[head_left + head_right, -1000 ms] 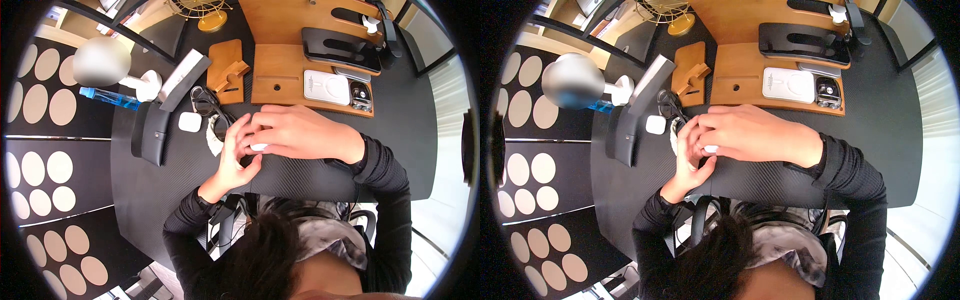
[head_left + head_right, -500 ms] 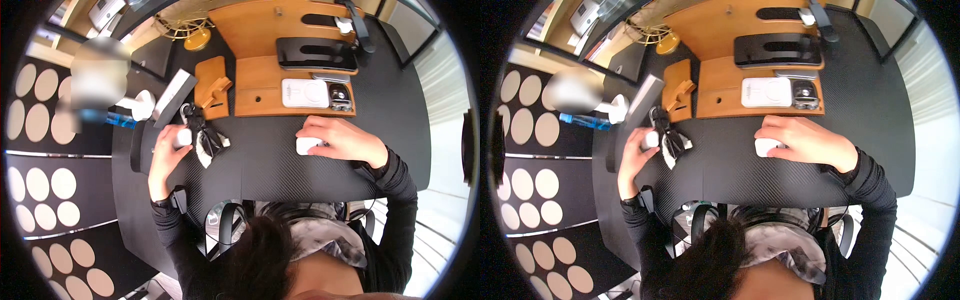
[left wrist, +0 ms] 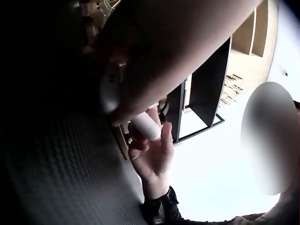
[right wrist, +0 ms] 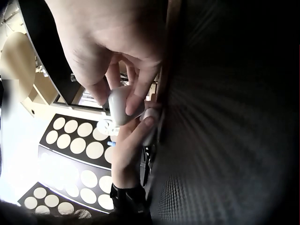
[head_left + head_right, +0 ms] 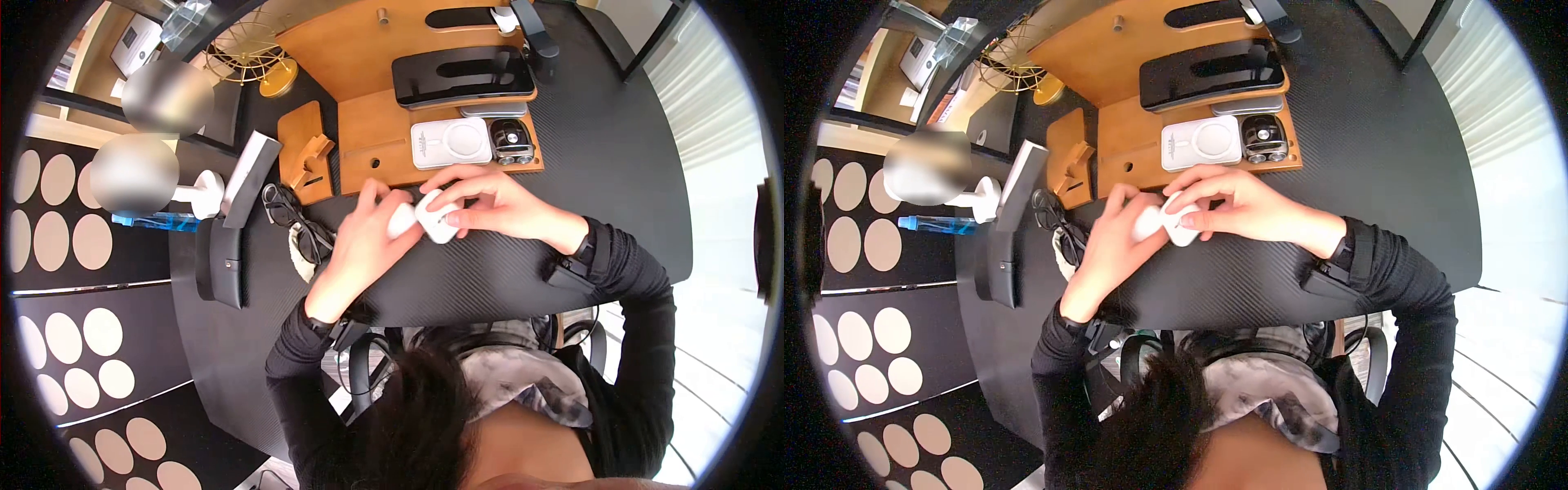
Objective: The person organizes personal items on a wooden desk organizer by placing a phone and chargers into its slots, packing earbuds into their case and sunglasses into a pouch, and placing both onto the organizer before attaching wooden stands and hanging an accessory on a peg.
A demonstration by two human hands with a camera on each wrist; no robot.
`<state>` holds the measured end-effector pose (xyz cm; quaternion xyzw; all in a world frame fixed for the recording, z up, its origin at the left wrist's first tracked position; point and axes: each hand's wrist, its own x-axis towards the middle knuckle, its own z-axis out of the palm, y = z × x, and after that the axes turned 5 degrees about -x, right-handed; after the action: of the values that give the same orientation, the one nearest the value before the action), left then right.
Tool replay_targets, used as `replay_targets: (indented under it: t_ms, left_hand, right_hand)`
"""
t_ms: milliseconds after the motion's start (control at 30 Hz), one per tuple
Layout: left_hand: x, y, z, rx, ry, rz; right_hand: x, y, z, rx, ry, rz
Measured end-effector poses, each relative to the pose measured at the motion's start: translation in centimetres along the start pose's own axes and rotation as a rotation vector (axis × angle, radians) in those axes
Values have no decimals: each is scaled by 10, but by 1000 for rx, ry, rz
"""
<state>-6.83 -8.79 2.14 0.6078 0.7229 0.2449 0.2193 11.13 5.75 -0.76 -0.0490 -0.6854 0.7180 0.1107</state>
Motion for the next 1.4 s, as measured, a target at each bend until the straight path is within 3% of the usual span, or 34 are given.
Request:
replay_targets:
  t_ms: [67,167,233,267,400,533,600,633,900,967,1033,1133,1200,1233,1300,1400]
  left_hand:
    - [4,5,2,7,-43,-57]
    - [0,8,-13,-60,-95,75]
    - [-2,1,-20,-391,-261,-106]
    - [-1,-1,-17,-420,-240,-76]
    - [2,3,-9,-273,-240,-22]
    - [-1,13,-6,-204,-132,-10]
    - [-1,13,-4,-171,-93,5]
    - [-1,13,-3,-172,-84,9]
    - [-2,2,7,-176,34,36]
    - [-1,5,5,-190,24,-45]
    - [0,10,1,-86,21,-20]
    - [0,1,-8,-158,48,2]
    - [2,-8,-18,-282,138,73]
    - [6,-13,-26,-253,174,43]
    - [25,-13,-38,-460,205,40]
    - [70,-38,-44,-366,211,73]
  right_hand:
    - [-2,5,1,-94,20,-83]
    - [-3,6,3,-132,29,-105]
    - [-2,6,4,-141,41,-102]
    - [-2,6,5,-152,53,-94]
    - [-4,6,5,-294,19,-84]
    - [-2,7,6,-282,27,-106]
    - [1,17,7,-305,41,-282]
    - [1,17,7,-305,43,-282]
    - [6,25,5,-551,118,-406]
    - [4,23,7,-473,132,-347]
    - [3,22,9,-397,144,-290]
    - [2,21,8,-304,161,-315]
    - [0,21,7,-233,116,-198]
    - [0,23,7,-231,119,-200]
    - [3,26,6,-313,84,-245]
    - [3,29,5,-333,43,-246]
